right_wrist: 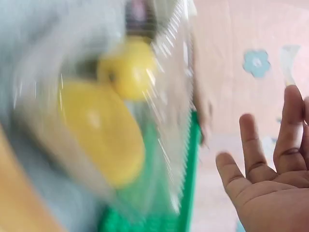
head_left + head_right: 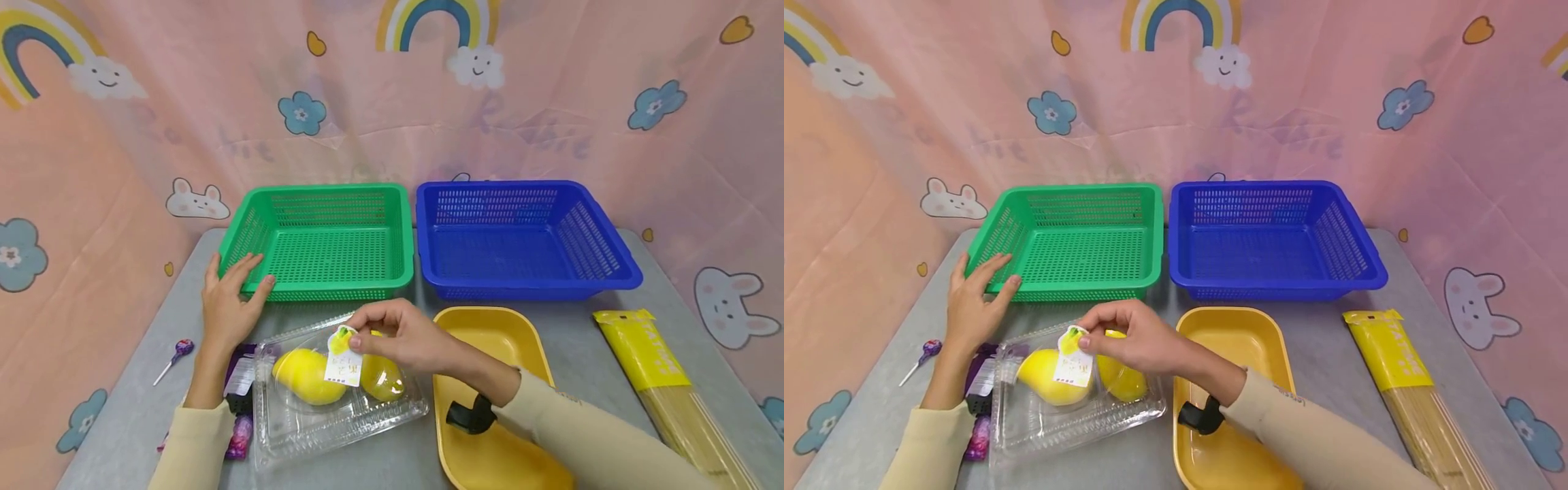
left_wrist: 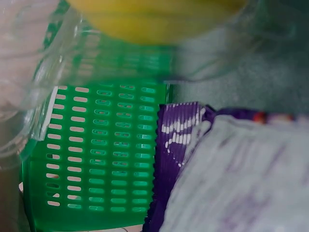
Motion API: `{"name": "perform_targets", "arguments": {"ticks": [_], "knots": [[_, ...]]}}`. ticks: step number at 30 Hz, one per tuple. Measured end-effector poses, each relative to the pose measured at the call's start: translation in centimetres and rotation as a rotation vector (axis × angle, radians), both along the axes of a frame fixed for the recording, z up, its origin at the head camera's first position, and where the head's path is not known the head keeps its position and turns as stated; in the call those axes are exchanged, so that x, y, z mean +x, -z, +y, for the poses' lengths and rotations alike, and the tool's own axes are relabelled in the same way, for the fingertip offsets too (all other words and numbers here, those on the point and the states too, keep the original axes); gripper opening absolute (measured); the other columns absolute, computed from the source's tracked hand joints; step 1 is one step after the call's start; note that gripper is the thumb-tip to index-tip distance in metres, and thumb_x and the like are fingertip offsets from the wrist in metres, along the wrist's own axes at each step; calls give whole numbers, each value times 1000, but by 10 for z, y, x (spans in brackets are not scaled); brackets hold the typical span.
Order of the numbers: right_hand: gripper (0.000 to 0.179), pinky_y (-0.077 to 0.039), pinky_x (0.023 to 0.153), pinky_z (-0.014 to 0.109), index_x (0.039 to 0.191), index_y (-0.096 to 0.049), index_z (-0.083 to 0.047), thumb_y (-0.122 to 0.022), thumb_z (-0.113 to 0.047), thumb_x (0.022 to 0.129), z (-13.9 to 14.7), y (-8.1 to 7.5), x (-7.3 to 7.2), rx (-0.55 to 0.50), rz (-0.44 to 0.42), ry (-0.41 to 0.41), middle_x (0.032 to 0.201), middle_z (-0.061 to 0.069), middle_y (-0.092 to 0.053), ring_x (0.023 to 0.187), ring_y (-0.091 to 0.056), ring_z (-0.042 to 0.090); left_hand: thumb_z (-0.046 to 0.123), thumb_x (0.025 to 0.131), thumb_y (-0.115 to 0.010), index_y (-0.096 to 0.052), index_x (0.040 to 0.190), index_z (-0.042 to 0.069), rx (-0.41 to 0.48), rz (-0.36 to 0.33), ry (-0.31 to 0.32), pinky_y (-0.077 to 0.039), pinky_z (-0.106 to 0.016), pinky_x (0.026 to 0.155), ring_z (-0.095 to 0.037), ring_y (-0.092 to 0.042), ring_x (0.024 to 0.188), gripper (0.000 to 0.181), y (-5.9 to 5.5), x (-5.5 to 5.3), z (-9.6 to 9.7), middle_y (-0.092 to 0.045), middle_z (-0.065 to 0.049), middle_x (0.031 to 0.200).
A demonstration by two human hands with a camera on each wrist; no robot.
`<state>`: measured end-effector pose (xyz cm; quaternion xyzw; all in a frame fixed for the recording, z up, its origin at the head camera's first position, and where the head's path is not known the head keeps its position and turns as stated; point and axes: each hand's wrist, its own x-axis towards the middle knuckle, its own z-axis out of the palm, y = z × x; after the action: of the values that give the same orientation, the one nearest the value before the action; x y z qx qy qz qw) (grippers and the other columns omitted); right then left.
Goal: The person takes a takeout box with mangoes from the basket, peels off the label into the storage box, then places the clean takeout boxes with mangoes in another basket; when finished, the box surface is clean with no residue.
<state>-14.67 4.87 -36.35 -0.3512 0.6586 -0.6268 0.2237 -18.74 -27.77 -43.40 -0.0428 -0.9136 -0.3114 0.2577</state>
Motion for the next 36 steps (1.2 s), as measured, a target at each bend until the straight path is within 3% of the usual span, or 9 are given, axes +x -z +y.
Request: {"name": "perform_targets", "arguments": {"ticks": [3,8,11,15,17,21,25,31,36], "knots": [[20,-51,71,23,115,-70,4,-62,-1,98,22,-12,-7,67,66,33,91,13,-70,77,-58,11,42,97,-63,-63,139,9,0,8,7,-10,-76,118,-46,-12,157,53,0,0,0,-58,-21,147],[21,-52,68,25,117,-71,-3,-66,-8,98,63,-26,-22,232,98,59,92,9,-74,76,-62,12,43,98,-62,-63,139,9,-5,4,5,-9,-73,120,-46,-12,157,53,-1,1,0,-58,-22,146],[13,-52,70,25,107,-72,-4,-67,-10,97,87,-25,-29,338,85,34,86,6,-72,77,-63,13,43,98,-62,-62,140,10,-9,-9,1,-9,-74,120,-46,-12,157,54,0,2,-1,-57,-21,147],[4,-39,56,20,96,-67,-5,-68,-9,95,114,-14,-33,511,85,-56,69,-1,-59,58,-45,8,43,98,-62,-62,140,10,-8,-15,3,-9,-76,119,-46,-11,157,54,-1,3,0,-57,-21,148],[4,-35,52,18,93,-66,-5,-70,-6,92,121,-6,-31,600,79,-101,64,0,-57,54,-43,5,43,98,-62,-62,140,11,-4,-13,1,-9,-77,117,-47,-12,157,53,-2,3,1,-56,-21,148],[8,-43,53,18,90,-65,-6,-71,-1,87,124,11,-24,746,60,-159,65,4,-66,56,-54,7,43,97,-63,-62,140,11,2,-13,-4,-11,-80,115,-47,-12,157,53,-4,3,2,-56,-20,149],[10,-46,56,18,87,-68,-8,-73,0,83,118,22,-19,849,134,-156,71,-1,-68,59,-55,4,43,97,-63,-62,140,12,3,-15,-8,-10,-80,115,-47,-12,157,53,-3,3,1,-55,-20,149],[14,-48,65,20,88,-70,-13,-74,-1,81,118,26,-18,897,309,-135,79,-7,-67,69,-53,2,43,97,-63,-62,141,12,7,-31,-11,-10,-80,115,-46,-11,157,53,-4,4,2,-54,-20,150],[13,-49,70,24,87,-70,-18,-80,-11,83,118,26,-15,934,367,-82,83,-6,-69,73,-55,6,42,98,-63,-62,141,12,3,-32,-10,-11,-80,115,-45,-11,157,53,-5,4,3,-54,-20,150]]}}
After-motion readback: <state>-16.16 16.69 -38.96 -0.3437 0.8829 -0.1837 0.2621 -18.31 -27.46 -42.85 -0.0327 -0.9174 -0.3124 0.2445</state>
